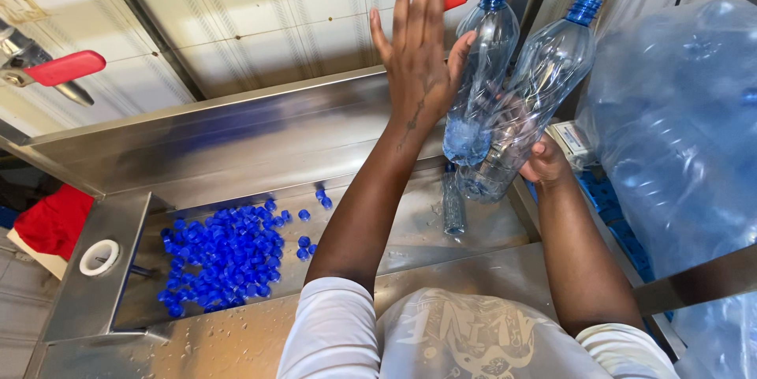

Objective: The person fills clear plastic water bottles with water from a tap. They place the filled bottles on a metal counter next to a pile of blue bottle caps.

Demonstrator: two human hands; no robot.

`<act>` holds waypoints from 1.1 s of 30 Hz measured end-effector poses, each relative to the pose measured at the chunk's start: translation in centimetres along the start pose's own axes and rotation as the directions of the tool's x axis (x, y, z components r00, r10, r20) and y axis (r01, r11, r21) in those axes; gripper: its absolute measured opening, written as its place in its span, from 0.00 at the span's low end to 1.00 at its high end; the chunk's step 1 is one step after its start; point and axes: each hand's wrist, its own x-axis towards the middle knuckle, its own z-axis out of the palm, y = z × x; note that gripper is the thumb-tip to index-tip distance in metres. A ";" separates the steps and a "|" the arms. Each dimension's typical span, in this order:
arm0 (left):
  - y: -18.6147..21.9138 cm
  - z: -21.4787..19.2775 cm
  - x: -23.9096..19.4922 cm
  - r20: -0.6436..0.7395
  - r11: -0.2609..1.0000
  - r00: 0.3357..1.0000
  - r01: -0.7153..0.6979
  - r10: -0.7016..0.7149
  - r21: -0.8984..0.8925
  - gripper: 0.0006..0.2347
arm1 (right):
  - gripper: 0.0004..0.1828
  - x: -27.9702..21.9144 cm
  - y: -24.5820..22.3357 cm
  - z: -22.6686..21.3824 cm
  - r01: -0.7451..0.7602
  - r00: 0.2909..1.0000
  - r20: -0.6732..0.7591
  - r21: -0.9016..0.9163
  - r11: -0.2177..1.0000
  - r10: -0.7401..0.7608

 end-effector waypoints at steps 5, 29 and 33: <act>2.0 1.8 -3.9 -0.105 0.728 0.942 0.172 -0.319 -0.664 0.42 | 0.66 -0.2 0.2 -0.7 0.017 1.000 0.024 0.060 0.998 -0.018; 2.2 4.0 -3.8 0.653 0.435 0.734 0.658 -0.185 -0.615 0.39 | 0.61 -3.5 -1.9 6.1 -0.350 0.715 -0.608 -0.739 0.575 -0.345; 1.6 3.6 -4.1 0.655 0.448 0.736 0.651 -0.172 -0.613 0.38 | 0.64 -3.8 -1.9 7.8 -0.453 0.707 -0.642 -0.734 0.507 -0.297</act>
